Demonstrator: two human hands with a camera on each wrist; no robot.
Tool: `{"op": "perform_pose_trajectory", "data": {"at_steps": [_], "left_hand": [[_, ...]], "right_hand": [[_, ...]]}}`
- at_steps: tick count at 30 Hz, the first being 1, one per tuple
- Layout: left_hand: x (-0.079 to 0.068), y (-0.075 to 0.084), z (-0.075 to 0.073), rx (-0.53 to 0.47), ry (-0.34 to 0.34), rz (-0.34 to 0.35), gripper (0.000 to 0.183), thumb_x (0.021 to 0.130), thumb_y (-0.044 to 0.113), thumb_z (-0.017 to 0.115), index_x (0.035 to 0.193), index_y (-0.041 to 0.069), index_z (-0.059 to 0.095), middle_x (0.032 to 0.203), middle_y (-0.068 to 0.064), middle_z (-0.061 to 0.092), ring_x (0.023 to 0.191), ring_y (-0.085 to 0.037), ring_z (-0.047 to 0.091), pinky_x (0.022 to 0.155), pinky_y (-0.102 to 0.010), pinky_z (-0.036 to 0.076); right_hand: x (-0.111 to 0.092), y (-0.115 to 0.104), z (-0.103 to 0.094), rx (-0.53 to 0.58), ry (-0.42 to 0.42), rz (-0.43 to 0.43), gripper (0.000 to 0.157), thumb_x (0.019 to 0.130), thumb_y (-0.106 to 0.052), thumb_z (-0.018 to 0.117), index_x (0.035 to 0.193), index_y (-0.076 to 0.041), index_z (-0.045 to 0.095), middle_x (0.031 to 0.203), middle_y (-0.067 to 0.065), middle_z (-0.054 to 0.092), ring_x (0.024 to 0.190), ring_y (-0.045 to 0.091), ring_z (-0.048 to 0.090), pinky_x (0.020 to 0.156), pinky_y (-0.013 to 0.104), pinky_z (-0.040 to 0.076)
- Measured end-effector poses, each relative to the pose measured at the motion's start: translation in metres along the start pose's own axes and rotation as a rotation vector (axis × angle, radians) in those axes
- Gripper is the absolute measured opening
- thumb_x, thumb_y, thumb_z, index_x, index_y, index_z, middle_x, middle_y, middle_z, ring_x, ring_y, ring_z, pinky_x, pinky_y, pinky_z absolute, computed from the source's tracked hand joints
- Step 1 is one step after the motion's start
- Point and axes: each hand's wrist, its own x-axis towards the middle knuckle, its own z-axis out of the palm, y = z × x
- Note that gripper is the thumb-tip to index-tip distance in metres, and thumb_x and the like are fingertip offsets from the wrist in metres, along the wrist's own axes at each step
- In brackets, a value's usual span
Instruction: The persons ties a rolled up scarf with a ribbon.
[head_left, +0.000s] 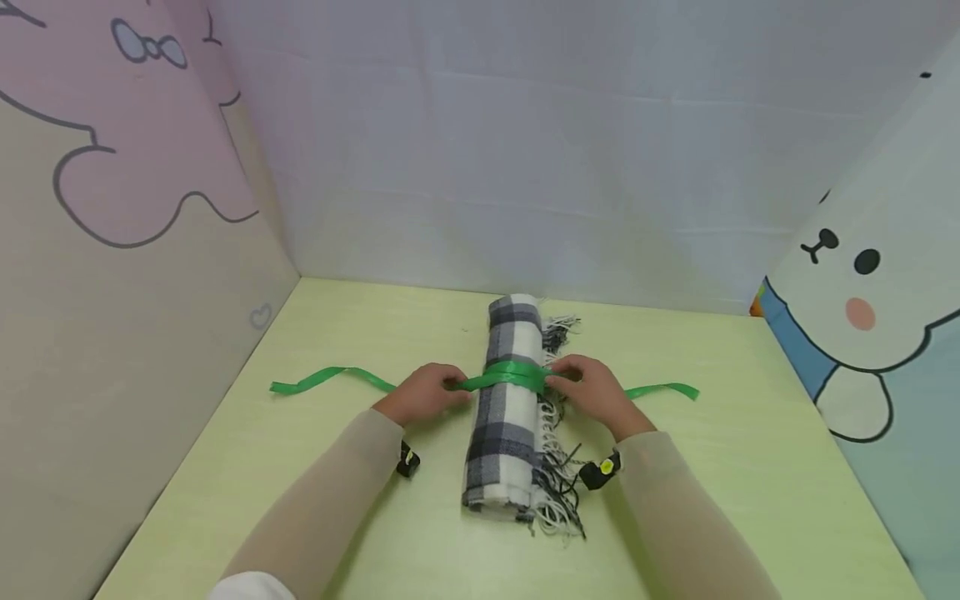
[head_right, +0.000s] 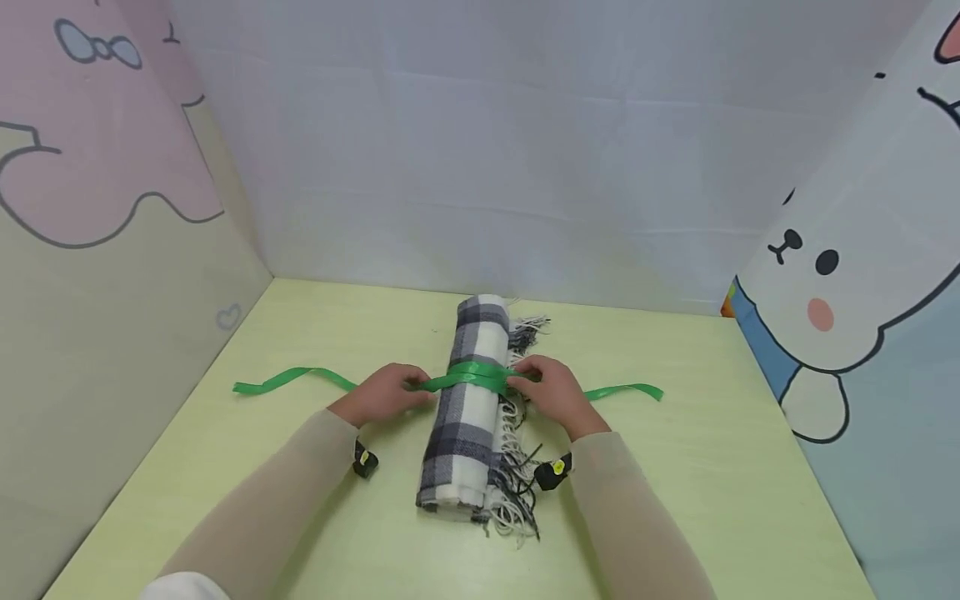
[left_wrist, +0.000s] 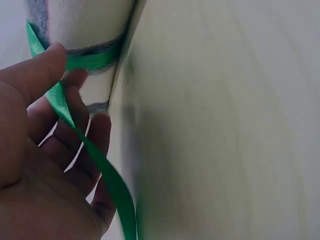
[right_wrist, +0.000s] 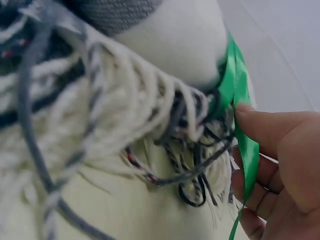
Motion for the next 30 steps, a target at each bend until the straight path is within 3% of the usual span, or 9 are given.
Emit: {"op": "perform_pose_trajectory", "data": {"at_steps": [5, 10, 16, 24, 30], "left_hand": [[-0.007, 0.000, -0.016, -0.104, -0.050, 0.007, 0.021, 0.090, 0.036, 0.063, 0.091, 0.016, 0.069, 0.084, -0.005, 0.062, 0.063, -0.017, 0.047, 0.055, -0.030, 0.042], [-0.013, -0.012, -0.032, -0.136, -0.090, -0.040, 0.026, 0.092, 0.034, 0.060, 0.092, 0.009, 0.069, 0.080, -0.009, 0.061, 0.056, -0.017, 0.038, 0.050, -0.029, 0.034], [-0.027, -0.033, -0.056, -0.063, -0.110, -0.110, 0.026, 0.091, 0.035, 0.062, 0.087, 0.010, 0.067, 0.073, -0.007, 0.060, 0.058, -0.016, 0.042, 0.054, -0.030, 0.038], [-0.054, -0.069, -0.097, 0.044, -0.059, -0.227, 0.035, 0.089, 0.040, 0.063, 0.081, 0.007, 0.064, 0.066, -0.006, 0.055, 0.059, -0.016, 0.042, 0.054, -0.030, 0.036], [-0.076, -0.093, -0.123, 0.132, -0.041, -0.273, 0.037, 0.089, 0.044, 0.061, 0.079, 0.008, 0.063, 0.065, -0.003, 0.053, 0.060, -0.017, 0.044, 0.057, -0.030, 0.036]], "right_hand": [[-0.001, 0.011, -0.016, 0.009, -0.006, 0.009, 0.031, 0.088, -0.049, 0.060, 0.098, -0.020, 0.064, 0.095, 0.001, 0.061, 0.079, 0.021, 0.054, 0.064, 0.037, 0.045], [-0.006, 0.029, -0.031, 0.018, -0.044, 0.039, 0.034, 0.088, -0.052, 0.058, 0.099, -0.020, 0.064, 0.096, 0.003, 0.062, 0.081, 0.021, 0.055, 0.066, 0.036, 0.046], [-0.018, 0.048, -0.052, 0.008, -0.060, 0.083, 0.033, 0.089, -0.050, 0.058, 0.103, -0.021, 0.064, 0.099, 0.003, 0.061, 0.084, 0.023, 0.055, 0.068, 0.037, 0.046], [-0.034, 0.075, -0.077, -0.067, -0.037, 0.108, 0.037, 0.089, -0.053, 0.056, 0.101, -0.019, 0.065, 0.095, 0.006, 0.059, 0.077, 0.024, 0.049, 0.064, 0.035, 0.042], [-0.044, 0.093, -0.092, -0.116, -0.032, 0.115, 0.037, 0.090, -0.051, 0.055, 0.101, -0.017, 0.064, 0.095, 0.005, 0.059, 0.079, 0.023, 0.048, 0.066, 0.034, 0.041]]}}
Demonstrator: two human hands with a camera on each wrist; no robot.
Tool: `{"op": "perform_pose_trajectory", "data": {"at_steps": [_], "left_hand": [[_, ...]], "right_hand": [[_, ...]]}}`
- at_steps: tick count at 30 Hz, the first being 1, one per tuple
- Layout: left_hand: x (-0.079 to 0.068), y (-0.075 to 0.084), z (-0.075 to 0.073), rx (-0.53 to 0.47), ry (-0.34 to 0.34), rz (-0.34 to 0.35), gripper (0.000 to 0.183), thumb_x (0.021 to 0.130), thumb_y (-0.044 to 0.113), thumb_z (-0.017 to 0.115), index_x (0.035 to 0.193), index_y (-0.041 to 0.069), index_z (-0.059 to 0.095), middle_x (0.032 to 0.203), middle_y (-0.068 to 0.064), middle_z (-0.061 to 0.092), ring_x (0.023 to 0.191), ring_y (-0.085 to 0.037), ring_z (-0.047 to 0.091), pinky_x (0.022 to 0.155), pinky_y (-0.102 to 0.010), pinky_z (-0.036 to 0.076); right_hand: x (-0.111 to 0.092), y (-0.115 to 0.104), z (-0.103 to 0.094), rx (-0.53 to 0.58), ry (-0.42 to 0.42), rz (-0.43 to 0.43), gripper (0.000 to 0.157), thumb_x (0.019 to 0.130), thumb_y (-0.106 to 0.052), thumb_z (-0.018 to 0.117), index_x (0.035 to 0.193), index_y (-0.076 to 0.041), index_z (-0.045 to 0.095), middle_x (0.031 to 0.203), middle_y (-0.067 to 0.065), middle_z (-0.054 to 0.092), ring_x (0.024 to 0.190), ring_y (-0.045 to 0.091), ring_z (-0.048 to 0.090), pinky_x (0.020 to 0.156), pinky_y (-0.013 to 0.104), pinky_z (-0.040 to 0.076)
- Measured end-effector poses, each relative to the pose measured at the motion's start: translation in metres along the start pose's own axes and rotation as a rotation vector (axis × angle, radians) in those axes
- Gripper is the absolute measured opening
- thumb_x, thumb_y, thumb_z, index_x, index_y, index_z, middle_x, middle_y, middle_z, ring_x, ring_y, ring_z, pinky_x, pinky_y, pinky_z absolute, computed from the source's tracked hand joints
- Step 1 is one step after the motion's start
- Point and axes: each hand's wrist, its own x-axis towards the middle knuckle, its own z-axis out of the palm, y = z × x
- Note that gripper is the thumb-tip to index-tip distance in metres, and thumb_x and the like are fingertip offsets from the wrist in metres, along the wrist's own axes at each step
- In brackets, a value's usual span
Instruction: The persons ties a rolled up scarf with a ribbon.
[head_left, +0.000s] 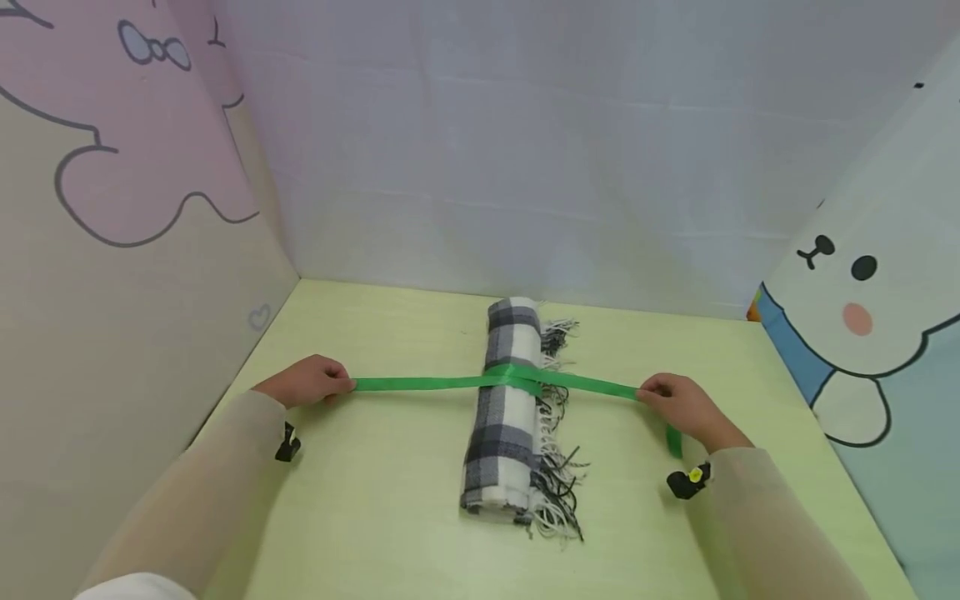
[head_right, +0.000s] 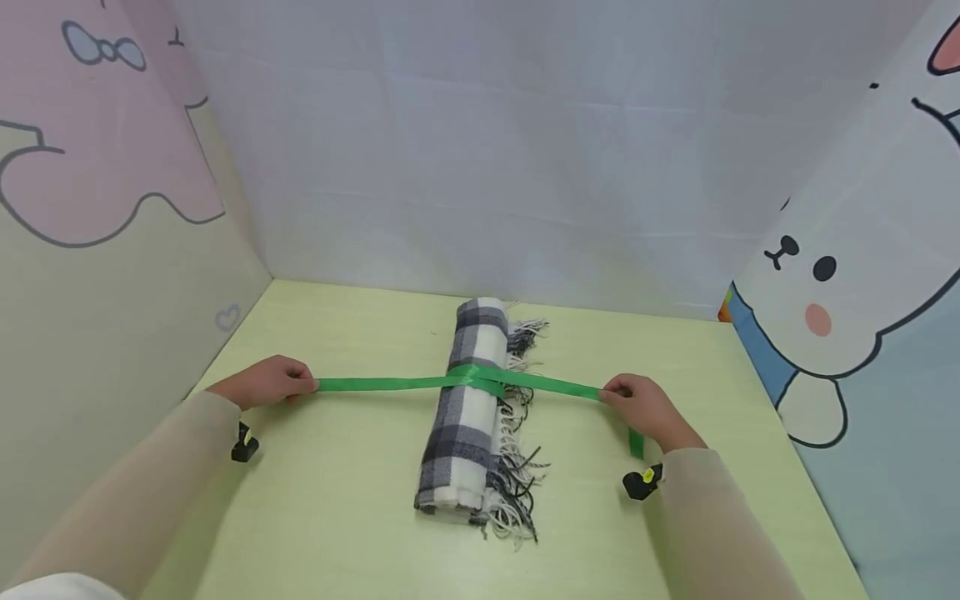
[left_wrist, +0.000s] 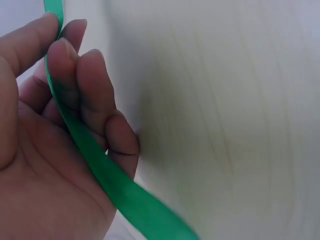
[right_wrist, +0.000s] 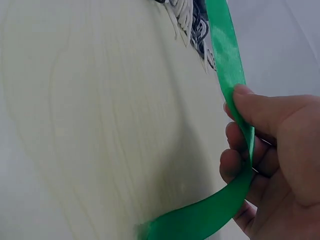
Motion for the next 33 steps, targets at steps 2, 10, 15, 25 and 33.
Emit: {"op": "perform_pose_trajectory", "data": {"at_steps": [2, 10, 15, 25, 33], "left_hand": [[-0.006, -0.008, -0.006, 0.023, 0.007, -0.008, 0.039, 0.089, 0.045, 0.060, 0.078, 0.008, 0.063, 0.064, -0.001, 0.051, 0.061, -0.017, 0.044, 0.057, -0.030, 0.036], [-0.024, -0.025, -0.023, 0.070, 0.026, -0.027, 0.029, 0.095, 0.036, 0.053, 0.084, 0.012, 0.065, 0.070, -0.001, 0.051, 0.069, -0.017, 0.046, 0.064, -0.030, 0.036], [-0.031, -0.031, -0.029, 0.090, 0.063, -0.053, 0.033, 0.092, 0.040, 0.055, 0.081, 0.010, 0.063, 0.068, 0.002, 0.048, 0.068, -0.017, 0.045, 0.060, -0.029, 0.037], [-0.038, -0.048, -0.037, 0.065, 0.137, -0.111, 0.028, 0.094, 0.032, 0.052, 0.090, 0.007, 0.065, 0.079, -0.004, 0.055, 0.067, -0.020, 0.045, 0.054, -0.030, 0.038], [-0.043, -0.052, -0.036, 0.144, 0.238, -0.153, 0.026, 0.090, 0.030, 0.058, 0.088, 0.005, 0.064, 0.085, -0.006, 0.060, 0.073, -0.022, 0.050, 0.059, -0.031, 0.039]], "right_hand": [[-0.002, 0.006, -0.003, -0.013, -0.001, 0.002, 0.037, 0.091, -0.051, 0.055, 0.102, -0.017, 0.064, 0.096, 0.004, 0.060, 0.081, 0.022, 0.048, 0.067, 0.034, 0.041], [-0.009, 0.025, -0.014, -0.029, -0.008, 0.041, 0.040, 0.089, -0.054, 0.054, 0.103, -0.018, 0.065, 0.098, 0.003, 0.061, 0.079, 0.023, 0.050, 0.066, 0.034, 0.043], [-0.013, 0.029, -0.023, -0.043, -0.005, 0.037, 0.039, 0.091, -0.050, 0.055, 0.106, -0.015, 0.065, 0.100, 0.005, 0.060, 0.080, 0.023, 0.050, 0.065, 0.034, 0.043], [-0.018, 0.035, -0.034, -0.144, 0.046, 0.037, 0.031, 0.096, -0.035, 0.054, 0.108, -0.009, 0.065, 0.107, 0.010, 0.061, 0.088, 0.024, 0.050, 0.070, 0.036, 0.042], [-0.019, 0.046, -0.031, -0.187, 0.072, 0.068, 0.020, 0.096, -0.016, 0.054, 0.110, -0.005, 0.064, 0.111, 0.018, 0.060, 0.099, 0.034, 0.052, 0.080, 0.050, 0.044]]}}
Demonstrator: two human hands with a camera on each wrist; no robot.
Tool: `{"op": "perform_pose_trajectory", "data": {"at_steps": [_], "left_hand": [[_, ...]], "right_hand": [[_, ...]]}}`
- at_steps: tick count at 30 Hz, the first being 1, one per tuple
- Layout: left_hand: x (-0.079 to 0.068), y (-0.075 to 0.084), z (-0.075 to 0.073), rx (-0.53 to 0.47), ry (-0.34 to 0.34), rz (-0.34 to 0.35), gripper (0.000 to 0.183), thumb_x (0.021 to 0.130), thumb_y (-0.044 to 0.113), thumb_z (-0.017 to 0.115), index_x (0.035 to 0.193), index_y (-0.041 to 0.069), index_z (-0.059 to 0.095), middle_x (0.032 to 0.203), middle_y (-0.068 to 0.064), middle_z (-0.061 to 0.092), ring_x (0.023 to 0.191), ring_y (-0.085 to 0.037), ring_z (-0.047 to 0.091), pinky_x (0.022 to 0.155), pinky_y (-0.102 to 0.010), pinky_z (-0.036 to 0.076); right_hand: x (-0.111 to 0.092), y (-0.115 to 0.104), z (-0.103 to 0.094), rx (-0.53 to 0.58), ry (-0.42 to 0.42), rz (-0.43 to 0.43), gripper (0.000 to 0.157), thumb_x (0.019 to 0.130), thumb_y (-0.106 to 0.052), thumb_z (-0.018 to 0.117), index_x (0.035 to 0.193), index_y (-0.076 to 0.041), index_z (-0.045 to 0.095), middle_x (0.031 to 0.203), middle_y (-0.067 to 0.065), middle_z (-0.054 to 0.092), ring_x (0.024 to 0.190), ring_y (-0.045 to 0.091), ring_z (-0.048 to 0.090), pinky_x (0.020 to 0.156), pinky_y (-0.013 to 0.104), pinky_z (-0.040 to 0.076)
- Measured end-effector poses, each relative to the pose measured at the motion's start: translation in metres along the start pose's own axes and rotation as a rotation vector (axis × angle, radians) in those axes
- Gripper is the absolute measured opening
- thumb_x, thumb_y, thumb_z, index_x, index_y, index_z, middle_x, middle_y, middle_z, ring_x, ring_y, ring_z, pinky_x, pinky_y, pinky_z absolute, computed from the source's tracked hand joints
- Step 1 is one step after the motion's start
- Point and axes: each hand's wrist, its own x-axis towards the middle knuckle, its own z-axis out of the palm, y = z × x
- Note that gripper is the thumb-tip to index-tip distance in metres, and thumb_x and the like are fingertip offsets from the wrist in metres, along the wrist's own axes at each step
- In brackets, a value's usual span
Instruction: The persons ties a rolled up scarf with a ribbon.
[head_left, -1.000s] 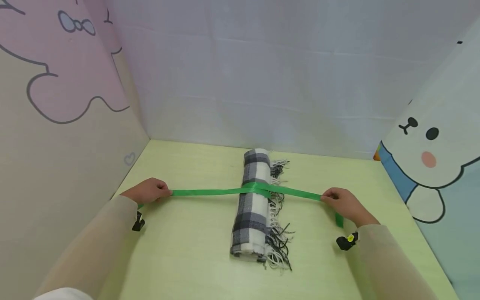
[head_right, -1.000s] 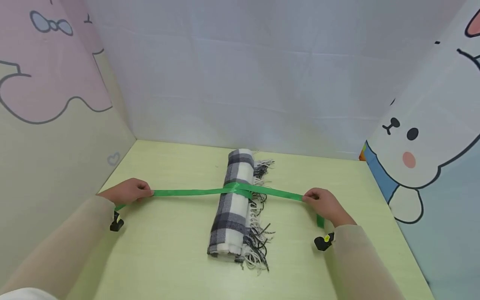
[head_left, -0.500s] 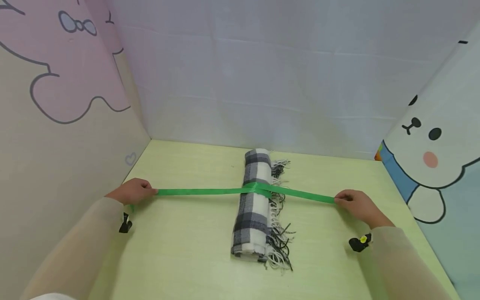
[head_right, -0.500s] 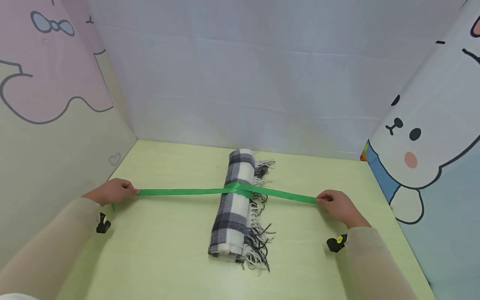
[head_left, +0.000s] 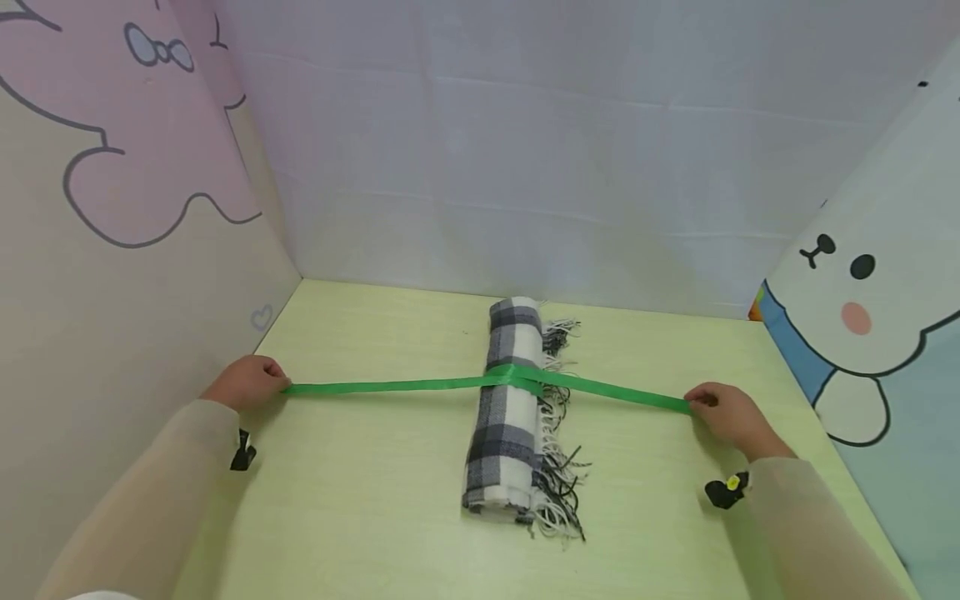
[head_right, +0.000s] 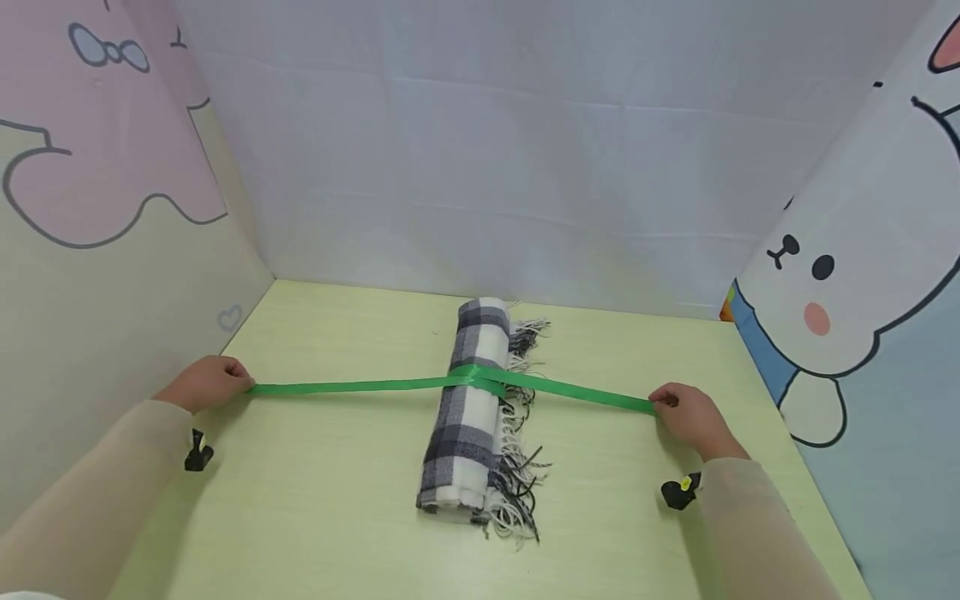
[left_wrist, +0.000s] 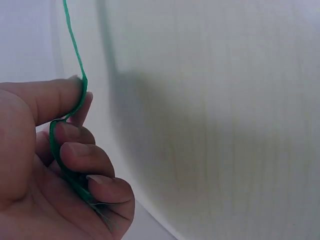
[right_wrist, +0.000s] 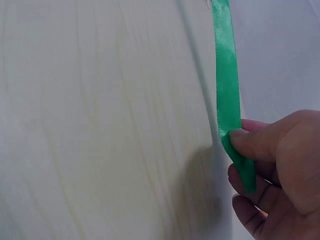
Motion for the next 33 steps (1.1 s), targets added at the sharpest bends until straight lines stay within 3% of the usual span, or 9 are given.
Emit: {"op": "perform_pose_trajectory", "data": {"at_steps": [5, 13, 18, 25, 33], "left_hand": [[-0.004, -0.001, 0.005, -0.007, 0.023, -0.018, 0.024, 0.091, 0.029, 0.058, 0.093, 0.005, 0.062, 0.088, -0.008, 0.060, 0.076, -0.025, 0.050, 0.063, -0.034, 0.040], [-0.004, -0.015, 0.017, 0.031, 0.091, 0.010, 0.035, 0.087, 0.033, 0.064, 0.104, 0.004, 0.055, 0.102, -0.017, 0.062, 0.083, -0.030, 0.054, 0.067, -0.040, 0.043], [-0.003, -0.017, 0.017, 0.072, 0.139, 0.009, 0.040, 0.087, 0.031, 0.064, 0.107, -0.002, 0.054, 0.100, -0.022, 0.061, 0.084, -0.034, 0.055, 0.068, -0.045, 0.045], [-0.005, 0.004, 0.015, 0.123, 0.187, 0.022, 0.037, 0.087, 0.024, 0.063, 0.110, -0.003, 0.055, 0.106, -0.025, 0.057, 0.092, -0.039, 0.053, 0.072, -0.051, 0.044], [-0.014, 0.037, 0.023, -0.008, 0.147, 0.077, 0.044, 0.093, 0.028, 0.056, 0.122, -0.004, 0.050, 0.123, -0.027, 0.048, 0.111, -0.044, 0.046, 0.087, -0.056, 0.040]], "right_hand": [[-0.002, 0.002, 0.000, -0.011, 0.008, 0.044, 0.019, 0.094, -0.015, 0.055, 0.107, -0.003, 0.063, 0.105, 0.016, 0.060, 0.094, 0.033, 0.053, 0.078, 0.049, 0.044], [-0.009, 0.006, -0.010, 0.016, -0.043, 0.199, 0.030, 0.090, -0.026, 0.062, 0.103, 0.001, 0.058, 0.096, 0.016, 0.059, 0.082, 0.028, 0.052, 0.068, 0.040, 0.043], [-0.010, 0.006, -0.013, 0.027, -0.051, 0.214, 0.037, 0.088, -0.029, 0.064, 0.105, 0.002, 0.056, 0.097, 0.017, 0.058, 0.083, 0.028, 0.053, 0.068, 0.040, 0.043], [-0.010, -0.001, -0.015, 0.014, -0.048, 0.238, 0.038, 0.089, -0.028, 0.062, 0.108, 0.003, 0.053, 0.103, 0.022, 0.055, 0.086, 0.033, 0.051, 0.071, 0.044, 0.043], [-0.013, -0.028, -0.007, 0.099, 0.002, 0.204, 0.049, 0.092, -0.040, 0.057, 0.116, 0.003, 0.052, 0.111, 0.024, 0.052, 0.092, 0.034, 0.051, 0.074, 0.045, 0.045]]}}
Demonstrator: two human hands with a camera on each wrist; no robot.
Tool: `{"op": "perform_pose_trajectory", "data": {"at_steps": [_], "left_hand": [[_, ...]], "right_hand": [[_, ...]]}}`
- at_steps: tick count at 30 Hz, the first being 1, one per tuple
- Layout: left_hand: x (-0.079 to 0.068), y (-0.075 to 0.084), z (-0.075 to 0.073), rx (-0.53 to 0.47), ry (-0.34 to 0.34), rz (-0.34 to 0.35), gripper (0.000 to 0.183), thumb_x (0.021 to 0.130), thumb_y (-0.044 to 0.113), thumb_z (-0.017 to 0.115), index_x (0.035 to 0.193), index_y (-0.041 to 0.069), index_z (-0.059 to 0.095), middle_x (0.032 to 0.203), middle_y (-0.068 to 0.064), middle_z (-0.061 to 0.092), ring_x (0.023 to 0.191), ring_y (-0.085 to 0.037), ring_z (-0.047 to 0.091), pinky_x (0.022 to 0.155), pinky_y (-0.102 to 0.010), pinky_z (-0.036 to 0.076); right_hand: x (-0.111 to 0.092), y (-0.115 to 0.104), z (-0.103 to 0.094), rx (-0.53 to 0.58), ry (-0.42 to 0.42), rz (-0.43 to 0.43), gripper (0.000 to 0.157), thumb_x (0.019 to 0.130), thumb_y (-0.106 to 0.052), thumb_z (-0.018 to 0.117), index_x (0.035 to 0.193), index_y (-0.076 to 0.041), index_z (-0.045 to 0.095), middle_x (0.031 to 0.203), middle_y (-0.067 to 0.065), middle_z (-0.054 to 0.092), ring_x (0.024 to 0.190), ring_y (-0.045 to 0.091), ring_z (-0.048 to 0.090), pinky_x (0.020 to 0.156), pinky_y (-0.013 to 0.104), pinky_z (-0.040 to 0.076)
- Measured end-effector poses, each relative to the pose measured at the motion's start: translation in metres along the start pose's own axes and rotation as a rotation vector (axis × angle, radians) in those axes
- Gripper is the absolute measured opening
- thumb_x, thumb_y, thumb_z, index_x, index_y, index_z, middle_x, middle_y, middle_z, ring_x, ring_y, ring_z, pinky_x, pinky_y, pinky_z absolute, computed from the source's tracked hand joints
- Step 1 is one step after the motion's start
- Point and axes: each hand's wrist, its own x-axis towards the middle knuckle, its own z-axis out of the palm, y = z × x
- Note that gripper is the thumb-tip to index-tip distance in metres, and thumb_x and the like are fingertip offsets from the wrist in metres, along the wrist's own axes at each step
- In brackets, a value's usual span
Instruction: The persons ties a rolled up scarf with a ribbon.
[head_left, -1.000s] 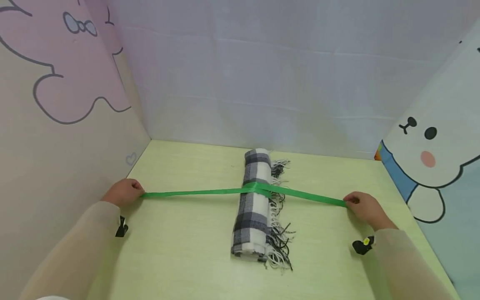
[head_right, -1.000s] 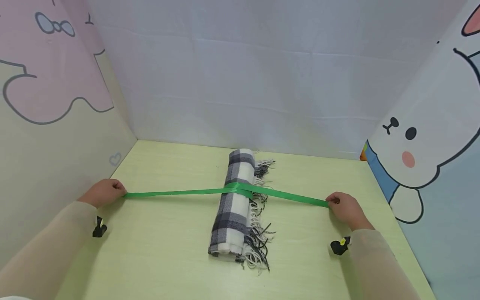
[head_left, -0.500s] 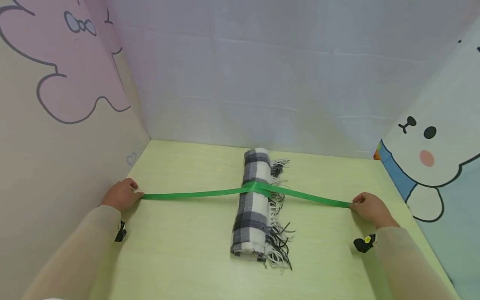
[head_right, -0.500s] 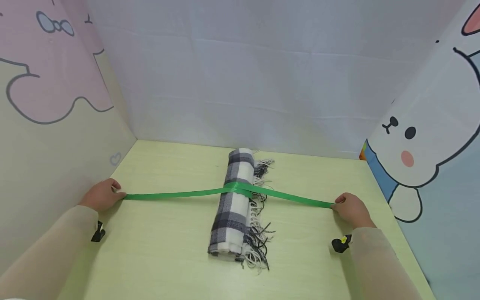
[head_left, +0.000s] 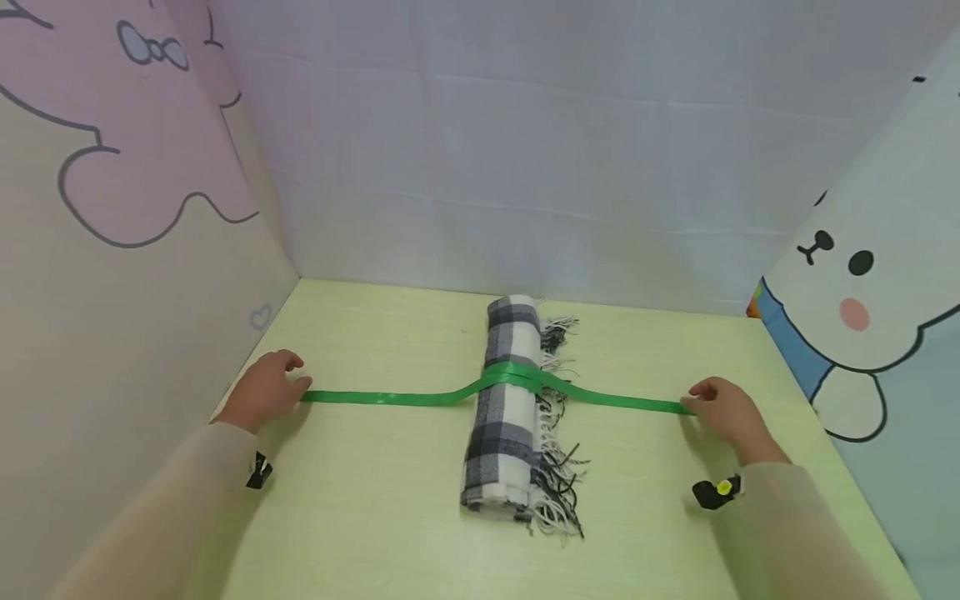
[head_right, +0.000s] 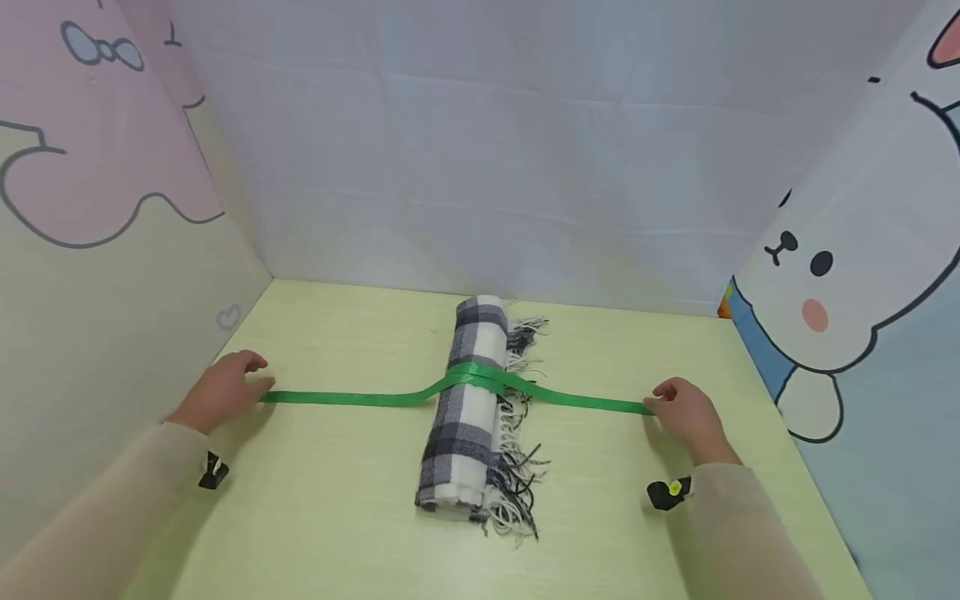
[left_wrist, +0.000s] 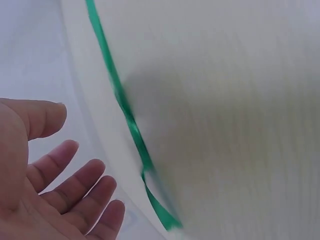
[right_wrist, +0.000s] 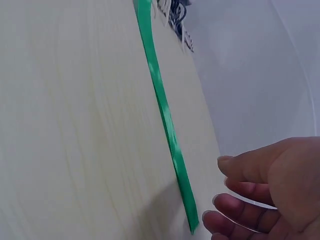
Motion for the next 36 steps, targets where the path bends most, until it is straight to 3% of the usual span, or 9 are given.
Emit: {"op": "perform_pose_trajectory", "data": {"at_steps": [6, 9, 12, 17, 24, 30, 36], "left_hand": [[-0.004, 0.031, 0.018, -0.183, -0.009, -0.002, 0.051, 0.095, 0.043, 0.050, 0.127, 0.004, 0.048, 0.124, -0.018, 0.051, 0.114, -0.036, 0.047, 0.089, -0.051, 0.042], [-0.008, 0.053, 0.037, -0.292, -0.029, -0.016, 0.050, 0.094, 0.049, 0.048, 0.125, 0.010, 0.050, 0.119, -0.011, 0.055, 0.110, -0.030, 0.050, 0.085, -0.046, 0.045], [-0.014, 0.074, 0.057, -0.440, -0.095, -0.053, 0.047, 0.094, 0.049, 0.049, 0.124, 0.014, 0.052, 0.114, -0.006, 0.059, 0.104, -0.024, 0.055, 0.081, -0.040, 0.047], [-0.026, 0.102, 0.085, -0.809, -0.175, -0.124, 0.047, 0.094, 0.044, 0.053, 0.123, 0.008, 0.054, 0.113, -0.010, 0.062, 0.101, -0.022, 0.061, 0.086, -0.037, 0.050], [-0.039, 0.130, 0.110, -1.289, -0.292, -0.130, 0.052, 0.098, 0.034, 0.049, 0.133, -0.004, 0.042, 0.129, -0.022, 0.051, 0.114, -0.031, 0.055, 0.093, -0.040, 0.046], [-0.043, 0.150, 0.123, -1.610, -0.414, -0.146, 0.055, 0.102, 0.026, 0.043, 0.139, -0.011, 0.028, 0.140, -0.031, 0.033, 0.127, -0.040, 0.039, 0.102, -0.043, 0.037], [-0.042, 0.162, 0.134, -1.697, -0.456, -0.139, 0.054, 0.104, 0.025, 0.036, 0.142, -0.011, 0.022, 0.143, -0.031, 0.026, 0.131, -0.040, 0.032, 0.105, -0.043, 0.033]], "right_hand": [[-0.013, -0.031, 0.015, 0.151, -0.003, -0.014, 0.058, 0.093, -0.052, 0.048, 0.121, 0.000, 0.051, 0.112, 0.019, 0.056, 0.096, 0.031, 0.054, 0.075, 0.041, 0.047], [-0.016, -0.046, 0.028, 0.284, -0.007, -0.029, 0.055, 0.093, -0.049, 0.050, 0.121, -0.001, 0.053, 0.110, 0.018, 0.059, 0.096, 0.030, 0.057, 0.077, 0.039, 0.049], [-0.016, -0.058, 0.046, 0.431, -0.036, -0.045, 0.050, 0.094, -0.044, 0.053, 0.119, -0.001, 0.054, 0.111, 0.018, 0.060, 0.097, 0.030, 0.059, 0.079, 0.038, 0.051], [-0.018, -0.071, 0.074, 0.644, -0.103, -0.048, 0.046, 0.095, -0.038, 0.055, 0.118, 0.001, 0.054, 0.115, 0.020, 0.059, 0.102, 0.028, 0.059, 0.085, 0.037, 0.051], [-0.025, -0.094, 0.097, 0.936, -0.212, -0.105, 0.049, 0.096, -0.029, 0.054, 0.124, 0.012, 0.050, 0.124, 0.028, 0.052, 0.109, 0.032, 0.058, 0.089, 0.037, 0.049], [-0.031, -0.111, 0.108, 1.003, -0.283, -0.132, 0.054, 0.096, -0.029, 0.055, 0.130, 0.011, 0.045, 0.130, 0.028, 0.048, 0.116, 0.036, 0.052, 0.094, 0.039, 0.045], [-0.033, -0.120, 0.115, 1.054, -0.315, -0.102, 0.058, 0.094, -0.032, 0.057, 0.135, 0.007, 0.041, 0.136, 0.024, 0.044, 0.118, 0.034, 0.051, 0.096, 0.038, 0.044]]}}
